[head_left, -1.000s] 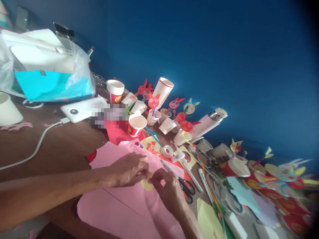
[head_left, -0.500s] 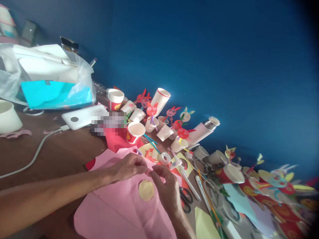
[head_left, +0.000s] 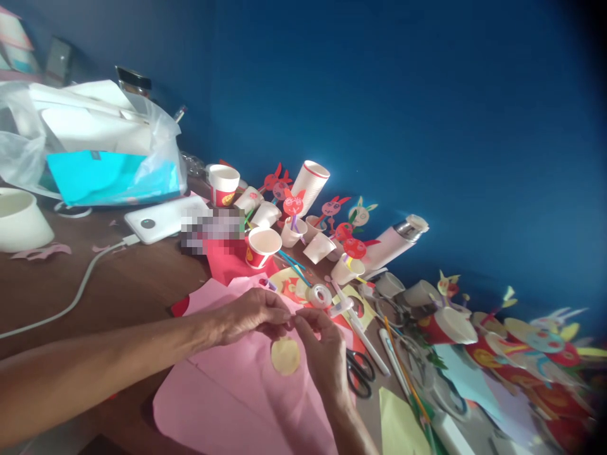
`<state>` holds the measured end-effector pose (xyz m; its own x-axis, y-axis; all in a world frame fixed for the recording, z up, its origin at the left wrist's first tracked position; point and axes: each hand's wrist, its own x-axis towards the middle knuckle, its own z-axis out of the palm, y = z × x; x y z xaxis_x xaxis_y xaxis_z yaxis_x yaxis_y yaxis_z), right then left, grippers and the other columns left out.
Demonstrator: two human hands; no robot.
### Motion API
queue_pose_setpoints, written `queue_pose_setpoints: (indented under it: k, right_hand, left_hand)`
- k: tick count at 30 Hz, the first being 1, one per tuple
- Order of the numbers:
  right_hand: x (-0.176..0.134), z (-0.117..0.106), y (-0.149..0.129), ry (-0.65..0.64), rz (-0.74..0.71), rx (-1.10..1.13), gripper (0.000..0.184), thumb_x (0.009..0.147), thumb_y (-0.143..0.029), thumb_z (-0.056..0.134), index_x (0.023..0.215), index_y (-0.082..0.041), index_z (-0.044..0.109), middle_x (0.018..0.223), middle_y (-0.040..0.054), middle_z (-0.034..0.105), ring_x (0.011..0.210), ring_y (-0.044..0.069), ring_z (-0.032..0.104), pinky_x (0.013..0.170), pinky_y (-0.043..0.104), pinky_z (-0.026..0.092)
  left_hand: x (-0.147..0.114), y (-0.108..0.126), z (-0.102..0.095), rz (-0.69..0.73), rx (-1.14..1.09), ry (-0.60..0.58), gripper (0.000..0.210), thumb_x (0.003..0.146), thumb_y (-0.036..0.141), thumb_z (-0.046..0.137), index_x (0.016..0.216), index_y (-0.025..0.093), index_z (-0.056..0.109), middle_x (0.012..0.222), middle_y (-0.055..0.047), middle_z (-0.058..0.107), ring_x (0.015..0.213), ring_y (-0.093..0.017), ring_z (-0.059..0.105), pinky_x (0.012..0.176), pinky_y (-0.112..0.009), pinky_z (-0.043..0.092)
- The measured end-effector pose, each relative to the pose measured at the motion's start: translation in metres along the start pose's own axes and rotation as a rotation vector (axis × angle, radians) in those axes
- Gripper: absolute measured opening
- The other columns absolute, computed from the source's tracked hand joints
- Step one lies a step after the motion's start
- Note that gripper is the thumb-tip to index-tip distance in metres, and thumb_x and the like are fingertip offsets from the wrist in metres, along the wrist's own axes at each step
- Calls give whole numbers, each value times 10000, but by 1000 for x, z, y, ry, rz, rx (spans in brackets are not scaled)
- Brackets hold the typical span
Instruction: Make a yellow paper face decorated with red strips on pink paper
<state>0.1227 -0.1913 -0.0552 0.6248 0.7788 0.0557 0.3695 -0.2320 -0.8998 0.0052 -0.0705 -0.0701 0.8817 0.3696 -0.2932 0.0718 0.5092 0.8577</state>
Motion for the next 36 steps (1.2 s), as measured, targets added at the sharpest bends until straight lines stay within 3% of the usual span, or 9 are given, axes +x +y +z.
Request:
queue_pose_setpoints:
  k: [5,15,21,25,30,36]
  right_hand:
    - [0,0,0,-32,34,119,143,746,-310,632,712,-176,670,677,9,685,657,154,595,662,258,445]
    - [-1,0,10,-111,29,221,212,803,-365,608,717,-173,631,706,20,667,694,158,594,697,278,455]
    - [-3,5,14,-51,7,210,249,808,-412,620,741,-172,621,685,10,648,649,148,574,649,265,444]
    - [-6,3,12,-89,19,207,313,856,-466,546,819,-178,663,722,14,643,685,154,570,663,261,447]
    - [-7,0,11,-99,29,215,396,891,-489,476,646,-205,603,662,1,595,656,151,552,648,254,442]
    - [-6,4,10,-139,78,339,261,791,-443,624,705,-198,645,661,-14,619,659,140,566,643,238,449]
  left_hand:
    - [1,-4,-2,-21,-77,-69,288,670,364,791,746,109,682,729,-59,685,652,-128,627,669,-258,498]
    - [-2,-3,1,-8,-16,-104,248,740,346,735,801,112,682,791,-64,678,695,-126,608,680,-266,496]
    - [-2,-6,6,47,56,16,319,655,374,784,730,101,636,692,-38,643,586,-130,586,616,-294,493]
    - [-2,-6,6,91,33,22,222,709,307,726,705,105,635,634,-27,632,605,-124,586,625,-263,478]
    - [-3,-5,4,80,28,55,189,716,282,703,739,106,639,637,-31,639,630,-140,618,601,-241,456]
    - [-2,-5,4,145,105,33,216,728,313,713,750,107,652,718,-49,671,645,-133,629,636,-249,490]
